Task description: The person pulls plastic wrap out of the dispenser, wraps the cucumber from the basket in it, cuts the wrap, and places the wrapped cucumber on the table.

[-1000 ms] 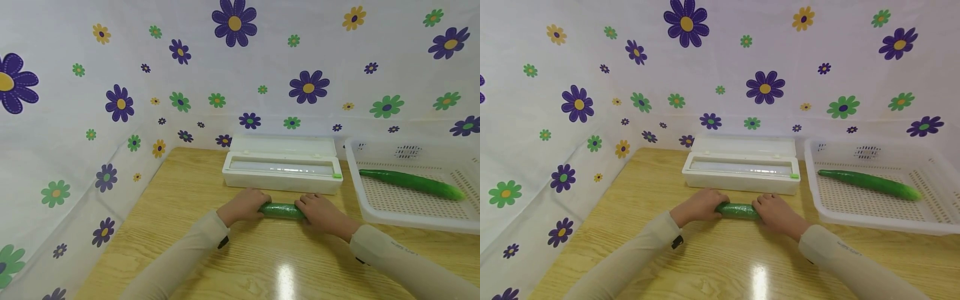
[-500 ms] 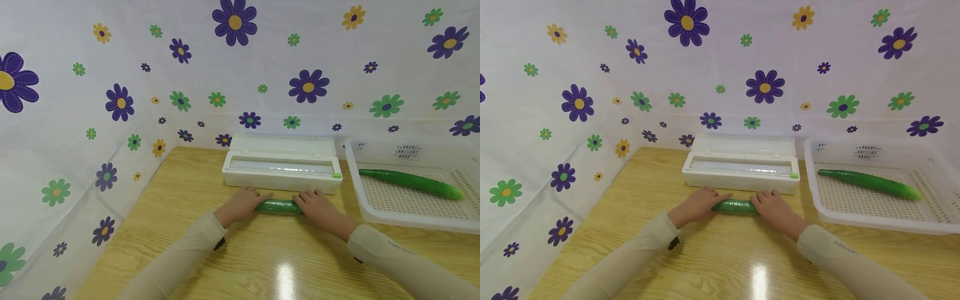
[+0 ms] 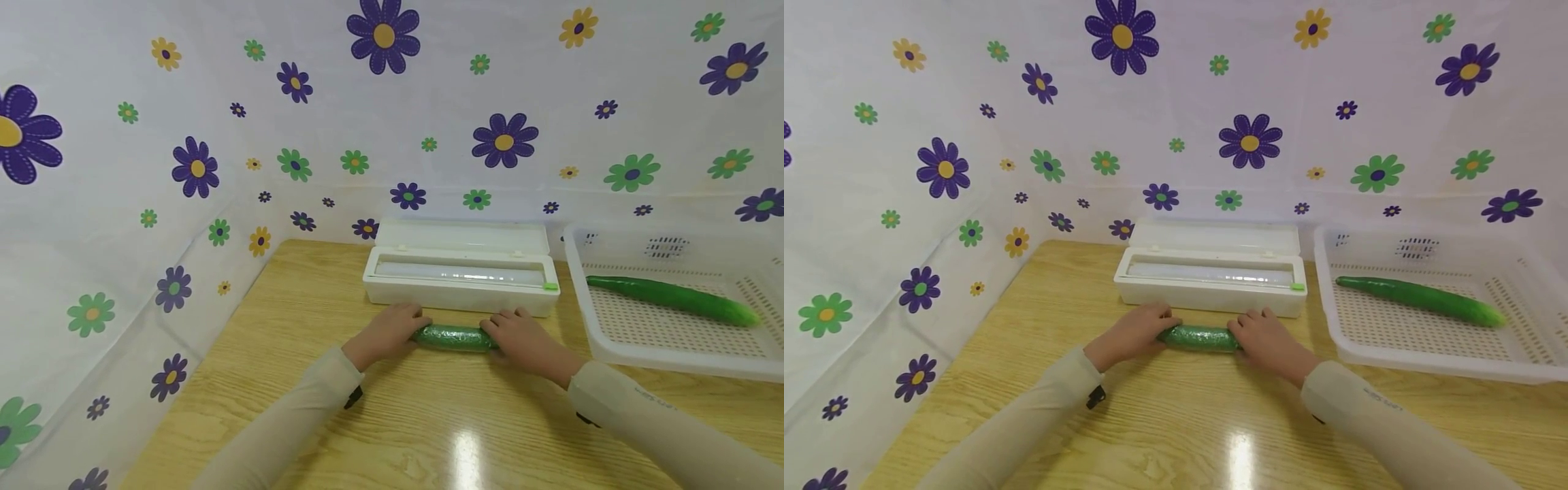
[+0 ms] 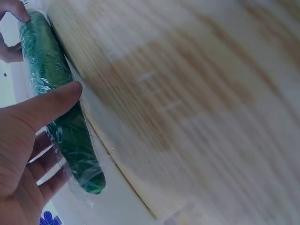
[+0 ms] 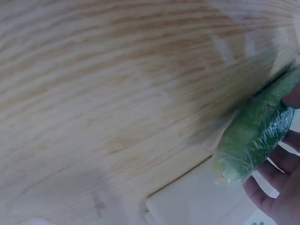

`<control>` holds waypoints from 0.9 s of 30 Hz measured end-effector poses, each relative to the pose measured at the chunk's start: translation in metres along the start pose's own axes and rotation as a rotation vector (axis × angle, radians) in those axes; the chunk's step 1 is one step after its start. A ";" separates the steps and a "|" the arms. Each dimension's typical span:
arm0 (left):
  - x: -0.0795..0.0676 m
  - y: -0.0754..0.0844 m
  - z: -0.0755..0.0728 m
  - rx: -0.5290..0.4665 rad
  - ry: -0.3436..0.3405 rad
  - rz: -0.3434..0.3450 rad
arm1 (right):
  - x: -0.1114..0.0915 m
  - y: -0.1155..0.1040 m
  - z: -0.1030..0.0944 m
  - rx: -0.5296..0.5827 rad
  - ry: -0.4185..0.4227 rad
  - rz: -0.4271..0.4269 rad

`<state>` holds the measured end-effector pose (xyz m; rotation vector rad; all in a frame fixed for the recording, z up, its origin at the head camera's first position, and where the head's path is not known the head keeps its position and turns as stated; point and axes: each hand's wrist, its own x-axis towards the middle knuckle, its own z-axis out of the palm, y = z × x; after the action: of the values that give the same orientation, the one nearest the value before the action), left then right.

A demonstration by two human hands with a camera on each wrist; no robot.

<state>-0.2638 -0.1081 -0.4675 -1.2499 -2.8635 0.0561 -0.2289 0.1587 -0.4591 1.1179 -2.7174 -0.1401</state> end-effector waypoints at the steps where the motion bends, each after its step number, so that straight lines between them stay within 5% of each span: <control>1: 0.000 -0.001 0.000 -0.012 0.007 0.004 | 0.000 0.000 -0.001 0.014 0.000 0.002; 10: -0.001 -0.011 0.003 -0.140 0.043 0.019 | -0.001 0.002 0.000 0.101 0.012 0.015; 27: -0.002 -0.013 0.003 -0.116 -0.019 0.019 | -0.008 0.011 -0.002 0.259 -0.035 0.103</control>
<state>-0.2725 -0.1187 -0.4696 -1.3032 -2.9093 -0.1001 -0.2311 0.1722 -0.4569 1.0420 -2.8785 0.2159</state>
